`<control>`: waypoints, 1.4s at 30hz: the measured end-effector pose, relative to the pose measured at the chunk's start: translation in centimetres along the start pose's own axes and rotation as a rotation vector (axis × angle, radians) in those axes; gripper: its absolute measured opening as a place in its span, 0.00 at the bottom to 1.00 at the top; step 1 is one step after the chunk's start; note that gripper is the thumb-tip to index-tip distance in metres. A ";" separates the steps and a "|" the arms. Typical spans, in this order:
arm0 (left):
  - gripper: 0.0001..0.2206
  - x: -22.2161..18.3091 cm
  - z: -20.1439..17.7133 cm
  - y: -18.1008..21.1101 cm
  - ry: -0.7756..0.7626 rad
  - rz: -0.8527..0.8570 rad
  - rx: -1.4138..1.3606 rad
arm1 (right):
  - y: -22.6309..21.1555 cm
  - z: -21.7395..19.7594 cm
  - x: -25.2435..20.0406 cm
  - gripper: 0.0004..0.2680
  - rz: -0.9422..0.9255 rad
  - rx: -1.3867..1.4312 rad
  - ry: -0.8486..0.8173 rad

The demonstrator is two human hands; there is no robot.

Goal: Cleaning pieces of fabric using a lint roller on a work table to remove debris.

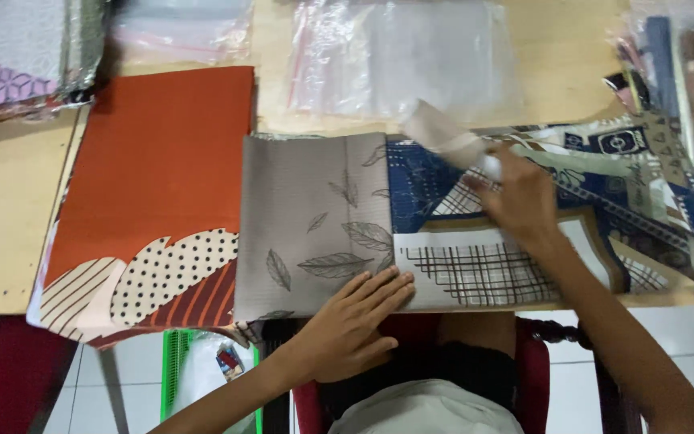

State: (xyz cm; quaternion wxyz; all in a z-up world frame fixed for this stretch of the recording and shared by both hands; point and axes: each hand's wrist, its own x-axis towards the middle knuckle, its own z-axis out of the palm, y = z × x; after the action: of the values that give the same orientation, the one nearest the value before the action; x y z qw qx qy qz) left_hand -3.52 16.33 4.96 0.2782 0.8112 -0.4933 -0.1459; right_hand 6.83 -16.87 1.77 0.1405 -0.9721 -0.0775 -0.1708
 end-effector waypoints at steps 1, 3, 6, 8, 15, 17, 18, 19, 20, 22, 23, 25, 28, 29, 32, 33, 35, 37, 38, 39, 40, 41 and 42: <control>0.32 0.0 -0.3 0.0 -0.008 0.011 -0.001 | 1.5 -1.0 -1.0 0.19 0.012 -0.005 0.003; 0.31 0.2 -0.9 0.1 -0.091 -0.010 -0.059 | 4.6 -3.1 -3.2 0.20 0.255 -0.234 -0.071; 0.35 1.2 0.2 -2.3 -0.131 -0.038 -0.065 | 10.9 -3.5 -6.5 0.18 0.331 -0.397 -0.098; 0.31 2.5 -2.5 -1.9 -0.052 -0.038 -0.064 | 14.2 -4.3 -8.5 0.18 0.352 -0.456 -0.030; 0.18 12.8 -5.8 -4.6 0.301 0.144 0.100 | 22.1 -8.1 -14.3 0.17 0.434 -0.594 0.310; 0.19 18.1 -4.2 -6.3 0.317 0.160 0.141 | 17.7 -10.4 -12.9 0.21 0.458 -0.515 0.277; 0.21 20.8 -3.3 -7.2 0.335 0.170 0.184 | 15.6 -11.5 -12.1 0.30 0.475 -0.432 0.242; 0.21 23.8 -2.4 -7.6 0.333 0.176 0.182 | 16.5 -10.7 -13.3 0.30 0.481 -0.436 0.245; 0.18 26.9 -1.5 -8.0 0.329 0.172 0.156 | 17.5 -9.8 -14.4 0.21 0.497 -0.440 0.265; 0.15 33.1 1.3 -9.8 0.321 0.175 0.126 | 17.9 -9.2 -16.1 0.20 0.519 -0.448 0.286; 0.19 36.4 3.3 -11.2 0.337 0.186 0.155 | 17.4 -9.4 -16.6 0.19 0.596 -0.362 0.287; 0.22 41.9 6.2 -12.7 0.350 0.208 0.181 | 16.6 -9.9 -17.8 0.18 0.680 -0.279 0.293; 0.21 46.9 8.0 -12.5 0.384 0.212 0.143 | 16.9 -9.4 -20.3 0.20 0.847 -0.184 0.261; 0.18 47.8 7.9 -11.9 0.348 0.193 0.114 | 18.0 -8.7 -21.7 0.19 0.770 -0.282 0.281; 0.11 49.3 7.2 -10.5 0.341 0.243 0.047 | 17.9 -8.2 -23.5 0.13 0.671 -0.292 0.312; 0.06 49.5 6.9 -10.2 0.379 0.299 0.017 | 17.2 -8.1 -23.7 0.13 0.634 -0.195 0.328; 0.02 49.5 6.5 -9.8 0.380 0.313 -0.007 | 16.6 -7.9 -23.6 0.16 0.729 -0.137 0.288; 0.03 49.3 6.3 -9.5 0.383 0.323 -0.030 | 16.4 -7.5 -23.9 0.20 0.820 -0.073 0.249; 0.05 49.2 6.2 -9.4 0.370 0.333 0.010 | 16.6 -7.1 -24.1 0.19 0.809 -0.047 0.239; 0.09 49.2 6.0 -9.3 0.360 0.341 0.050 | 16.8 -6.8 -24.3 0.18 0.795 -0.022 0.230; 0.09 48.7 5.5 -8.7 0.352 0.348 0.048 | 16.6 -6.8 -24.3 0.18 0.806 -0.023 0.234; 0.13 48.1 4.9 -8.2 0.250 0.339 0.035 | 16.5 -6.8 -24.3 0.19 0.730 -0.034 0.236; 0.18 47.5 4.3 -7.7 0.148 0.330 0.023 | 16.4 -6.8 -24.2 0.20 0.654 -0.045 0.239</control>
State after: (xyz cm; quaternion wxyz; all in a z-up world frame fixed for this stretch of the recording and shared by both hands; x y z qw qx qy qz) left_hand 22.16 -24.16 -1.27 0.3247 0.7310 -0.5993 -0.0324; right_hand -14.52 -36.98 -4.70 0.1743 -0.9216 0.2588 -0.2310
